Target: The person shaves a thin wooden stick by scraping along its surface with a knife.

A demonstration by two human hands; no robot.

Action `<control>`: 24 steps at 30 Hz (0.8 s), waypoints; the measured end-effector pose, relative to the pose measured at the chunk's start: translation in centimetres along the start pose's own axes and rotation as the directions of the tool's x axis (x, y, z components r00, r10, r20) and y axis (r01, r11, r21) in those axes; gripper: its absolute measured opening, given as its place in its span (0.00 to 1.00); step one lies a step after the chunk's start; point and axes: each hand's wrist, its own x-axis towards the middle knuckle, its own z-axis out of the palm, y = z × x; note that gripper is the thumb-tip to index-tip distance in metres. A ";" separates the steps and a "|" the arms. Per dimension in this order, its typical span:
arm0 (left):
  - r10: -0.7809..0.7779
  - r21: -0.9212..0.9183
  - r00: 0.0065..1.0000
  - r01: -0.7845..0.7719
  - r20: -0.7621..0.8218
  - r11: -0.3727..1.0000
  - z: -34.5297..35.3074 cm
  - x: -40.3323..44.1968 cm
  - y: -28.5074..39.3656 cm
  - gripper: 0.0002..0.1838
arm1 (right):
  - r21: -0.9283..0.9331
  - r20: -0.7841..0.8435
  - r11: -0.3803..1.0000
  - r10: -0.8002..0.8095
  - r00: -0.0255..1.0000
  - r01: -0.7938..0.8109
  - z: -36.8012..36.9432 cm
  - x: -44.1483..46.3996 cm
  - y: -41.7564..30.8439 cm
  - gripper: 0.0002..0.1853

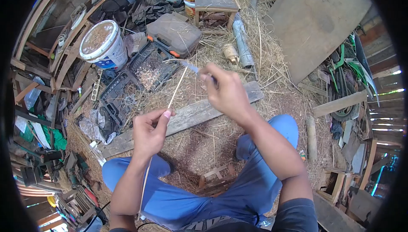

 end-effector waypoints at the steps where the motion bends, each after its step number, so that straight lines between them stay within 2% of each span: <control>1: -0.010 -0.041 1.000 0.010 -0.009 0.999 0.0 -0.3 0.1 0.11 | -0.078 -0.048 0.997 -0.016 0.999 0.012 -0.2 0.4 1.0 0.04; 2: -0.022 -0.082 1.000 0.021 -0.019 0.996 -0.1 -0.5 0.0 0.11 | -0.081 -0.047 0.997 -0.017 0.999 0.014 -0.3 0.5 1.5 0.04; 4: -0.021 -0.075 0.999 0.018 -0.039 0.997 -0.4 -0.1 -0.1 0.10 | -0.054 -0.171 0.998 -0.024 0.985 0.015 -0.1 0.5 2.1 0.04; 5: -0.020 -0.071 0.998 0.015 -0.066 0.997 -0.6 0.1 -0.1 0.09 | -0.053 -0.238 0.996 -0.078 0.968 0.068 0.2 0.6 2.3 0.04; 8: -0.035 -0.070 0.997 0.030 -0.069 0.997 -0.5 0.3 -0.1 0.09 | -0.026 -0.241 0.994 -0.113 0.964 0.110 0.4 0.1 1.3 0.05; 9: -0.037 -0.074 0.997 0.031 -0.074 0.997 -0.5 0.4 -0.2 0.09 | -0.025 -0.143 0.996 -0.092 0.985 0.090 0.1 -0.5 0.3 0.05; 10: -0.027 -0.064 0.998 0.024 -0.057 0.998 -0.5 0.5 -0.5 0.10 | -0.026 -0.140 0.995 -0.096 0.986 0.093 0.3 -1.0 0.0 0.05; 12: -0.017 -0.051 0.999 0.015 -0.040 0.999 -0.4 0.7 -0.9 0.11 | -0.005 -0.027 0.983 -0.186 0.982 0.186 1.2 -1.8 -0.7 0.05; 17: -0.038 -0.067 0.997 0.033 -0.066 0.997 0.1 0.7 -1.1 0.09 | 0.093 0.132 0.956 -0.290 0.948 0.280 2.8 -2.8 -0.5 0.06; 24: -0.056 -0.096 0.992 0.044 -0.116 0.994 0.6 0.7 -0.6 0.10 | 0.058 0.150 0.941 -0.339 0.929 0.334 2.0 -2.4 -0.8 0.06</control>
